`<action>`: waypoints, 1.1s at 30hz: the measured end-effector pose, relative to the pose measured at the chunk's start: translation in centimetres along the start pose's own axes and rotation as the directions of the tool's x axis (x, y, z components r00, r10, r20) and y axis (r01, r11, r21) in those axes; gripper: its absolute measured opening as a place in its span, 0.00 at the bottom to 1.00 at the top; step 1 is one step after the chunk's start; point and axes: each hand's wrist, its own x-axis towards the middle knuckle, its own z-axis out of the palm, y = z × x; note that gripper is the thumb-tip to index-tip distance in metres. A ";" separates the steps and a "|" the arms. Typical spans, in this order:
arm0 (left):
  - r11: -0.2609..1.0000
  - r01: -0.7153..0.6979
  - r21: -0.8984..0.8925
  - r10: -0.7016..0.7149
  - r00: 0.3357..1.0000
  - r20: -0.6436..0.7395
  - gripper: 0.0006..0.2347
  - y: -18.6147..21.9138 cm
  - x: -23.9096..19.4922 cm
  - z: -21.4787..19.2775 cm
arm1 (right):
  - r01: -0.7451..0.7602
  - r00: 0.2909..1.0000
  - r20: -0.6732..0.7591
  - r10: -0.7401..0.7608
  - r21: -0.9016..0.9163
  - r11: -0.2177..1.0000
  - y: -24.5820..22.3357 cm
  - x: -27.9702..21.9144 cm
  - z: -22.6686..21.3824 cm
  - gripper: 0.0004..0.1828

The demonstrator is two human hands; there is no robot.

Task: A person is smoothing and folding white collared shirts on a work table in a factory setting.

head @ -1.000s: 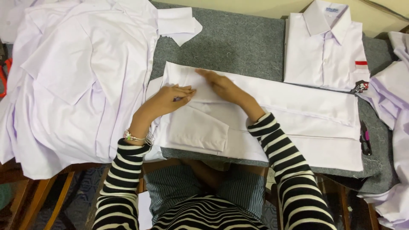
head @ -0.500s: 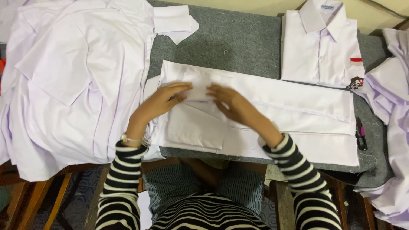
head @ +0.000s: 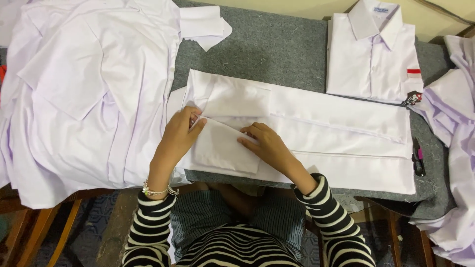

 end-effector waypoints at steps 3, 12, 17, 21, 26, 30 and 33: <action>1.000 0.019 0.022 -0.019 1.000 -0.002 0.11 -0.1 0.2 0.5 | 0.002 1.000 -0.026 -0.001 0.031 1.000 -0.1 -0.2 0.0 0.14; 0.998 0.015 -0.057 -0.025 0.982 -0.185 0.08 0.4 -0.3 2.1 | 0.318 0.919 -0.116 -0.378 -0.352 0.880 1.3 1.6 0.6 0.13; 0.999 -0.023 -0.030 0.014 0.965 -0.262 0.07 0.2 -0.6 2.7 | 0.392 0.830 -0.081 -0.552 -0.620 0.680 1.8 3.9 1.0 0.13; 0.997 0.014 -0.078 -0.034 0.966 -0.258 0.07 -0.1 -0.7 2.8 | 0.390 0.862 0.028 -0.507 -0.675 0.627 2.6 4.9 1.7 0.19; 0.996 -0.013 -0.088 -0.016 0.950 -0.313 0.06 0.3 -0.5 2.9 | 0.381 0.898 0.050 -0.437 -0.586 0.715 1.6 4.5 0.9 0.18; 0.995 -0.019 -0.097 -0.014 0.944 -0.331 0.05 -0.1 0.2 3.4 | 0.345 0.931 0.069 -0.357 -0.481 0.806 0.2 3.4 0.5 0.14; 0.995 -0.051 -0.092 0.014 0.933 -0.361 0.06 0.1 0.1 3.4 | 0.353 0.886 -0.047 -0.461 -0.574 0.739 -0.4 1.9 1.4 0.20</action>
